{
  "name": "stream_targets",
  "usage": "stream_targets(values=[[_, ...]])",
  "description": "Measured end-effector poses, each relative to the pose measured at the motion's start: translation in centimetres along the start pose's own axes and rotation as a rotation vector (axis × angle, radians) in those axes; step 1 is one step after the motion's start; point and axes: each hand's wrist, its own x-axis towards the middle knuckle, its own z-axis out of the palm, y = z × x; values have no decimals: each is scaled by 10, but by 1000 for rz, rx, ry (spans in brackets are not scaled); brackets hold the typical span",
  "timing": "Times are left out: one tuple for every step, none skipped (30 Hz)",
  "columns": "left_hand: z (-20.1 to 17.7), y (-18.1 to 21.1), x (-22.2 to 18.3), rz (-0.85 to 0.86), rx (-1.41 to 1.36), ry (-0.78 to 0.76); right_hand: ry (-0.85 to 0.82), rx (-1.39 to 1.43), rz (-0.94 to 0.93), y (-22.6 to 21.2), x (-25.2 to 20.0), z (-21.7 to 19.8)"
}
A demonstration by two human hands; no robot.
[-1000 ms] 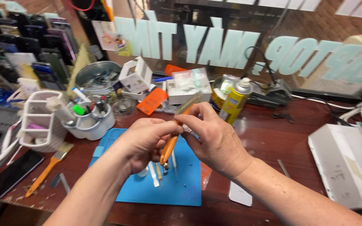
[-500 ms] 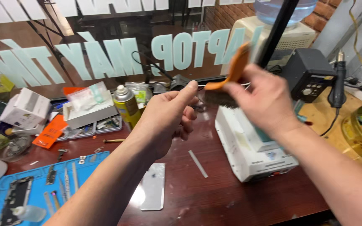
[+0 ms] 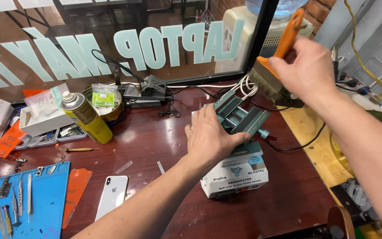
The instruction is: The person disassembles a smartphone on a blue mat, using a screwdriver and a metal spudger to remove screws and pry out internal components. They place the removed parts on the mat and later use a brush to clean a metal jig before placing the phone back into it.
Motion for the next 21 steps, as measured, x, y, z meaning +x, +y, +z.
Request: stream_targets(values=[[0,-1,0,-1,-7,3,-131,228,119,-1,4,-1],[-1,-1,2,-2,-15,5,-263,457,237,-2,7,-1],[-1,-1,4,-28,-6,-16,-391,684,359,-3,7,-1],[0,0,5,-54,3,-38,-381,520,241,-2,5,-2],[2,2,4,-83,10,-62,-375,353,126,-1,1,-2],[4,4,4,-76,18,-81,-368,185,12,1,-3,-3],[1,4,4,-75,29,-85,-276,86,30,0,-1,-4],[-2,5,5,-74,41,-88,-182,-12,47,-1,1,-5],[-6,3,4,-79,32,-81,-91,-100,69,-4,1,-3],[-9,0,3,-83,23,-73,-205,153,181,-7,1,2],[-5,3,3,-76,3,-80,-313,389,303,-5,-1,2],[-3,5,3,-84,10,-84,-419,627,424,0,-2,1],[-2,6,5,-90,16,-80,-407,538,373,2,-2,0],[-1,8,6,-96,22,-77,-395,448,323,5,-1,-1],[-1,7,4,-96,17,-90,-397,369,276,4,-4,5],[0,6,2,-97,13,-102,-295,301,191,6,-5,7],[-3,4,3,-95,14,-104,-187,240,97,7,0,6],[-6,1,4,-102,27,-88,-78,180,4,8,3,9],[-5,3,5,-98,29,-83,-235,317,177,12,3,10],[-4,5,6,-95,31,-78,-391,454,351,14,2,16],[-2,7,7,-109,31,-92,-544,586,530,18,1,17]])
